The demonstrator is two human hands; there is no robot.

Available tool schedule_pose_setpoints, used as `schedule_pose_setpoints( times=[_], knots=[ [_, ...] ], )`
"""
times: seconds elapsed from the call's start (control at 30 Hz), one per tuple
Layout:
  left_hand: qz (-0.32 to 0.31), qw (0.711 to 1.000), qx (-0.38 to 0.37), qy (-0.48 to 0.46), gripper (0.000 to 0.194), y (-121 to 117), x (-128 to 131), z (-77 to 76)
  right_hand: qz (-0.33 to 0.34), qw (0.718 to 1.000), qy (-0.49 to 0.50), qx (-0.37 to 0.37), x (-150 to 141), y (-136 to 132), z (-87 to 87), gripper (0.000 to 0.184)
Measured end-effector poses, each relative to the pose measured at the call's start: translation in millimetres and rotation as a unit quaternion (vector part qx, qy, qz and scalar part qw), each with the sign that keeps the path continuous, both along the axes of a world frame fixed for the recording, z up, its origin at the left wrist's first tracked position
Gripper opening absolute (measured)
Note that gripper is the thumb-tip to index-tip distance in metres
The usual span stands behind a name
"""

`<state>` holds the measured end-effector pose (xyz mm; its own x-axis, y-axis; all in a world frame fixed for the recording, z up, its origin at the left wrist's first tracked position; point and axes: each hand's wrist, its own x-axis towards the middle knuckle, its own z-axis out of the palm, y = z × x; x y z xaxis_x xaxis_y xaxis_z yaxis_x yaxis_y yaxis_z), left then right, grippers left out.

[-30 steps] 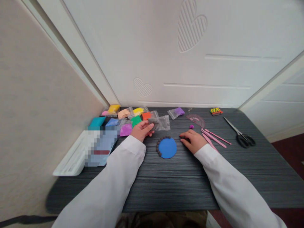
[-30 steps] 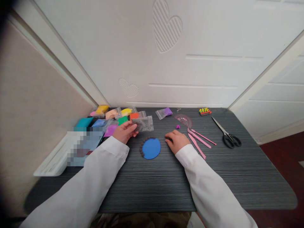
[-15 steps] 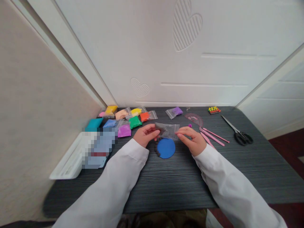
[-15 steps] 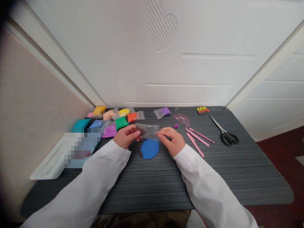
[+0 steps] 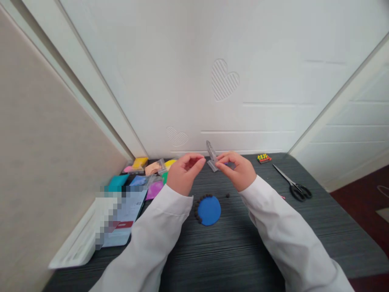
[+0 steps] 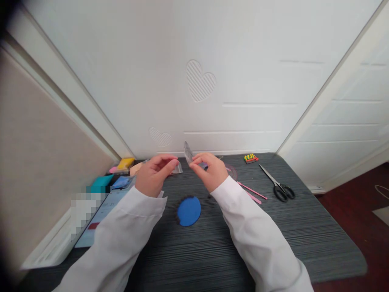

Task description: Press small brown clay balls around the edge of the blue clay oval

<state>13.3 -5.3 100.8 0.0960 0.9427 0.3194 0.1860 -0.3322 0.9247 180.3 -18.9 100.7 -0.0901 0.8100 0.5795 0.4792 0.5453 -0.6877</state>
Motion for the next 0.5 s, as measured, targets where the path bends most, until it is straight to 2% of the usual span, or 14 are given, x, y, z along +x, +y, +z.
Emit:
schedule_pose_setpoints(
  times=[0.1,0.2,0.37,0.5],
  knots=[
    [-0.04,0.999,-0.005,-0.028,0.021,0,10,13.6,-0.01,0.999,-0.037,0.021,-6,7,10.3,0.009],
    [-0.046,0.999,-0.006,-0.022,0.02,2,12,14.2,-0.008,0.997,-0.071,0.034,-9,7,13.3,0.009],
    [-0.01,0.995,0.02,0.092,0.019,2,7,15.8,0.002,0.993,-0.115,0.04,-9,3,15.5,0.006],
    [0.006,0.975,0.071,0.21,0.02,-2,6,21.1,0.01,0.99,-0.141,0.027,-10,0,17.2,0.008]
  ],
)
